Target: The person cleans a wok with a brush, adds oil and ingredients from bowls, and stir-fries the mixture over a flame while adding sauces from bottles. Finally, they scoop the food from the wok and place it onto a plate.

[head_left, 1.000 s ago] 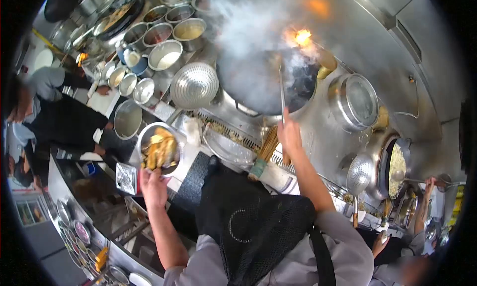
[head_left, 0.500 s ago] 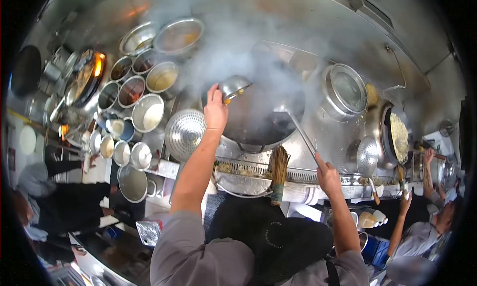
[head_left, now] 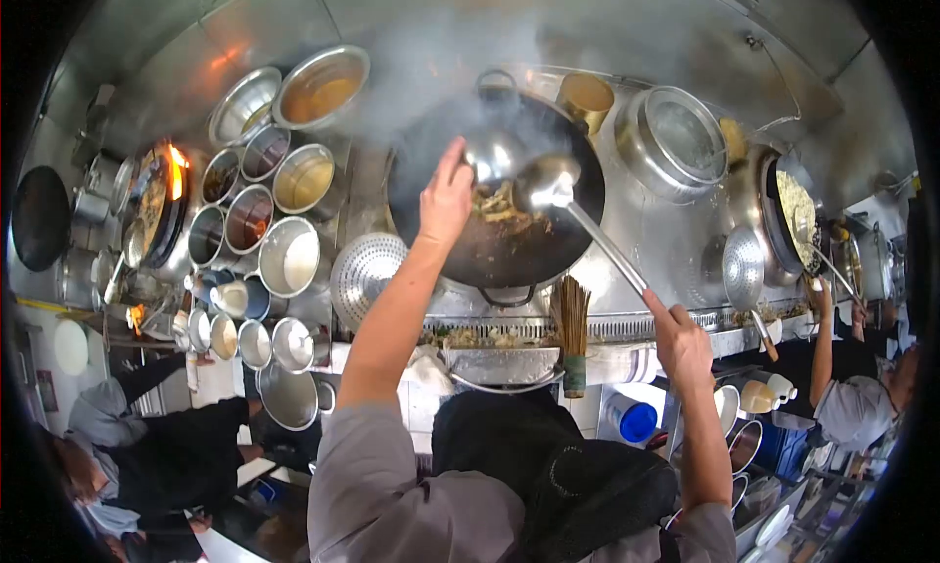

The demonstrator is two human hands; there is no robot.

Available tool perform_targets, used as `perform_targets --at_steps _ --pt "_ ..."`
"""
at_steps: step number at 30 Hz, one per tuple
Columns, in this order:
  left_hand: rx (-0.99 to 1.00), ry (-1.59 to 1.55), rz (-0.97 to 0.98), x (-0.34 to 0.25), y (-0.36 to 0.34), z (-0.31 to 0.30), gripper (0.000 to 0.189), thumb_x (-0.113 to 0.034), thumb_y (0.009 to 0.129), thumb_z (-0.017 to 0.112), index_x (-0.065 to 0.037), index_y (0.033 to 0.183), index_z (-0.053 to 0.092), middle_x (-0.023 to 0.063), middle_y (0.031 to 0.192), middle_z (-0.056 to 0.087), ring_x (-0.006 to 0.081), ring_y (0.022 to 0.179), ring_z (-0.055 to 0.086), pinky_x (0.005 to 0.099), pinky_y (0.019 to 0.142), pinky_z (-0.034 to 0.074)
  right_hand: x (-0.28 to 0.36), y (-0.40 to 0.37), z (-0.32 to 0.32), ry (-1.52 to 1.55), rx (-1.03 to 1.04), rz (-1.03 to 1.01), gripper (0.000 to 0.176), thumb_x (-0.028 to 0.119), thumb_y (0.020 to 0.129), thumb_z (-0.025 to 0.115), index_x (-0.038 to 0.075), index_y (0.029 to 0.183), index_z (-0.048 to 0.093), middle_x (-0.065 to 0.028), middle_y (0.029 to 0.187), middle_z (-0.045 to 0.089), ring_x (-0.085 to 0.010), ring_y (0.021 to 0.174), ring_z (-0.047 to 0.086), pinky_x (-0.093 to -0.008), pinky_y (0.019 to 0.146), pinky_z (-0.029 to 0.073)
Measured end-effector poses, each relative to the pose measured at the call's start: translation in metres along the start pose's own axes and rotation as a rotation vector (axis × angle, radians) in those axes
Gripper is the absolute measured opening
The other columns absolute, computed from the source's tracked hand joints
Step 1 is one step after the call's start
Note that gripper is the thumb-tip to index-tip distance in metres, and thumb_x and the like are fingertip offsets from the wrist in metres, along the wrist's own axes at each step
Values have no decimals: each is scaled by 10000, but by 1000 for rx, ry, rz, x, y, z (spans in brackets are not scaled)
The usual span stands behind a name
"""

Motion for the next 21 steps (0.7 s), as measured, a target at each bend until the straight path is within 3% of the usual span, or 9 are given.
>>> perform_targets --at_steps 6,8,11,12,14,15,16,17,21 --pt "-221 -61 -253 28 -22 -12 286 11 762 603 -11 1041 542 207 1194 572 413 895 619 453 789 540 12 29 5 360 -132 -83 607 -4 824 629 207 1389 560 -158 795 592 -378 725 644 -470 658 517" --pt "-158 -56 -497 56 -59 -38 335 6 778 605 12 1104 529 204 1116 600 333 880 625 404 783 533 10 57 36 508 -170 -107 603 0 819 657 133 1398 546 -214 842 644 -390 791 652 -436 703 520" --pt "-342 -712 -1157 32 -132 -133 511 -95 883 602 6 1350 420 102 1124 606 170 940 585 330 704 521 11 124 102 620 -191 -160 603 26 856 641 112 1435 497 -282 983 677 -396 838 666 -427 773 521" --pt "-441 -640 -1199 32 -182 -156 624 -116 892 600 1 1443 330 103 1121 607 171 913 589 301 668 511 32 136 77 693 44 0 598 38 867 637 130 1441 491 -281 1013 679 -391 872 674 -426 807 519" --pt "-616 -531 -1400 -18 -262 -225 387 -91 879 590 -52 1250 485 59 1042 631 175 861 608 318 686 509 46 145 57 696 319 124 595 50 878 634 147 1446 485 -280 1042 681 -387 905 682 -425 842 516" --pt "-664 -587 -1430 -33 -331 -253 679 -142 877 624 -26 1472 317 122 1219 557 209 948 583 345 686 524 35 146 70 668 333 37 591 60 883 634 184 1443 493 -266 1071 680 -370 925 688 -414 848 522" --pt "-883 -544 -1396 -76 -371 -275 645 -134 885 617 -9 1452 335 127 1183 562 211 965 578 358 727 540 20 141 89 641 356 -47 589 69 887 634 220 1441 501 -253 1101 679 -352 945 694 -403 854 528" --pt "-931 -448 -1519 -110 -434 -300 602 -127 903 598 11 1433 347 143 1198 561 222 985 587 378 783 556 -11 140 120 611 26 -496 615 83 880 648 307 1434 503 -214 1120 679 -360 912 692 -402 843 544" --pt "-1460 -4 -1672 -309 -663 -338 279 -123 905 590 67 1109 578 199 1107 609 313 963 625 425 801 567 -63 114 65 72 102 -460 652 87 858 666 361 1425 498 -203 1148 662 -383 945 666 -452 863 535"
Point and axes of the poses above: each hand's wrist, its own y-axis towards the middle knuckle, its own z-axis out of the palm, x = y × z, the point moved 1 cm from there along y, towards the middle knuckle
